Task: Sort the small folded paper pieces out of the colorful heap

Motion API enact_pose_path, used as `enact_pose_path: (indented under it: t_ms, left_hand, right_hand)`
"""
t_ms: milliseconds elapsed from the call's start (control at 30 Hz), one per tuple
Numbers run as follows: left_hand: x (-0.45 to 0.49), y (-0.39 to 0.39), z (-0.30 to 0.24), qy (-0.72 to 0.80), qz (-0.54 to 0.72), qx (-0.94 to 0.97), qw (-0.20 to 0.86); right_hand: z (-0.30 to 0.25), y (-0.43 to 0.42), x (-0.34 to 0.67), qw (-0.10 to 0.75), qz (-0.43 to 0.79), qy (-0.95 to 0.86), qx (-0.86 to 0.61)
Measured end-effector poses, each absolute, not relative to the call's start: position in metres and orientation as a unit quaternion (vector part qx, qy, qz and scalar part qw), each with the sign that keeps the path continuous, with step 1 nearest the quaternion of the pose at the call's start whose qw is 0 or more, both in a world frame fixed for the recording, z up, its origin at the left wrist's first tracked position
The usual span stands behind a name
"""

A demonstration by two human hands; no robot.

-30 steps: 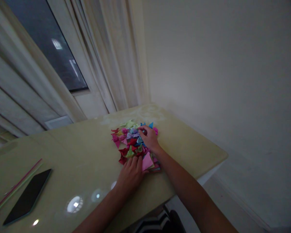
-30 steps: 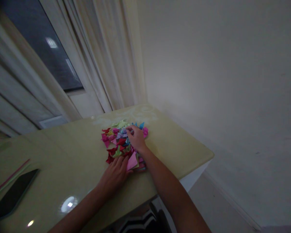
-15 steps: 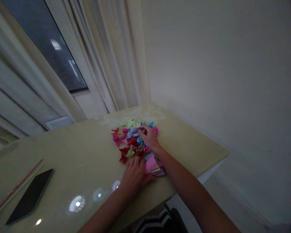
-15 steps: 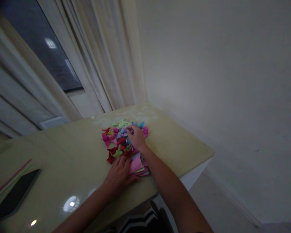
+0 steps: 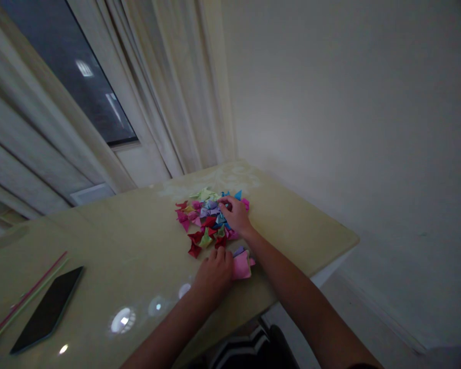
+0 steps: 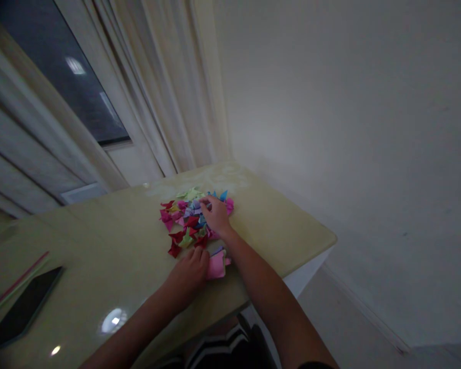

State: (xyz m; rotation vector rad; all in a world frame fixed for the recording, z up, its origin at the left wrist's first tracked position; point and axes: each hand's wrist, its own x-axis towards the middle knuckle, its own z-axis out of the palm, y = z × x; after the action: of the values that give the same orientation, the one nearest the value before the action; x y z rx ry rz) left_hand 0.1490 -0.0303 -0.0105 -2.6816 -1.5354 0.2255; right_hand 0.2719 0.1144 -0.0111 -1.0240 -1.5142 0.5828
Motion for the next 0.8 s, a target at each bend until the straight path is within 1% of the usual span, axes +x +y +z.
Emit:
enact_pose_path:
  t_ms: [100, 200, 233, 300, 400, 433, 500, 567, 633, 700, 800]
  left_hand:
    - [0.139, -0.023, -0.016, -0.472, 0.054, -0.878, 0.062]
    - [0.123, -0.019, -0.017, -0.443, 0.014, -0.896, 0.042]
    - [0.116, -0.018, -0.016, -0.438, -0.005, -0.899, 0.017]
    - [0.101, -0.017, -0.011, -0.435, -0.067, -0.895, -0.066]
    - [0.076, -0.014, -0.004, -0.462, -0.234, -0.825, -0.224]
    - [0.068, -0.011, -0.002, -0.478, -0.306, -0.784, -0.251]
    - [0.049, -0.004, -0.001, -0.508, -0.44, -0.699, -0.244]
    - [0.029, 0.006, -0.003, -0.534, -0.522, -0.633, -0.203]
    - [0.01, 0.016, -0.008, -0.557, -0.554, -0.59, -0.186]
    - [-0.005, 0.024, -0.013, -0.575, -0.569, -0.558, -0.186]
    - [-0.019, 0.029, -0.015, -0.592, -0.59, -0.526, -0.157]
  right_hand:
    - [-0.012, 0.115, 0.272, 0.571, 0.249, -0.645, -0.442]
    - [-0.01, 0.115, 0.272, 0.566, 0.248, -0.648, -0.445]
    - [-0.01, 0.115, 0.272, 0.565, 0.249, -0.65, -0.443]
    - [-0.009, 0.114, 0.272, 0.566, 0.248, -0.653, -0.437]
    - [-0.009, 0.113, 0.272, 0.569, 0.248, -0.655, -0.431]
    - [-0.009, 0.113, 0.271, 0.568, 0.249, -0.656, -0.43]
    - [-0.009, 0.111, 0.27, 0.562, 0.25, -0.661, -0.429]
    - [-0.009, 0.109, 0.268, 0.555, 0.249, -0.668, -0.428]
    - [-0.008, 0.106, 0.266, 0.551, 0.244, -0.677, -0.423]
    - [-0.007, 0.103, 0.264, 0.547, 0.236, -0.689, -0.413]
    - [-0.005, 0.099, 0.261, 0.544, 0.223, -0.703, -0.401]
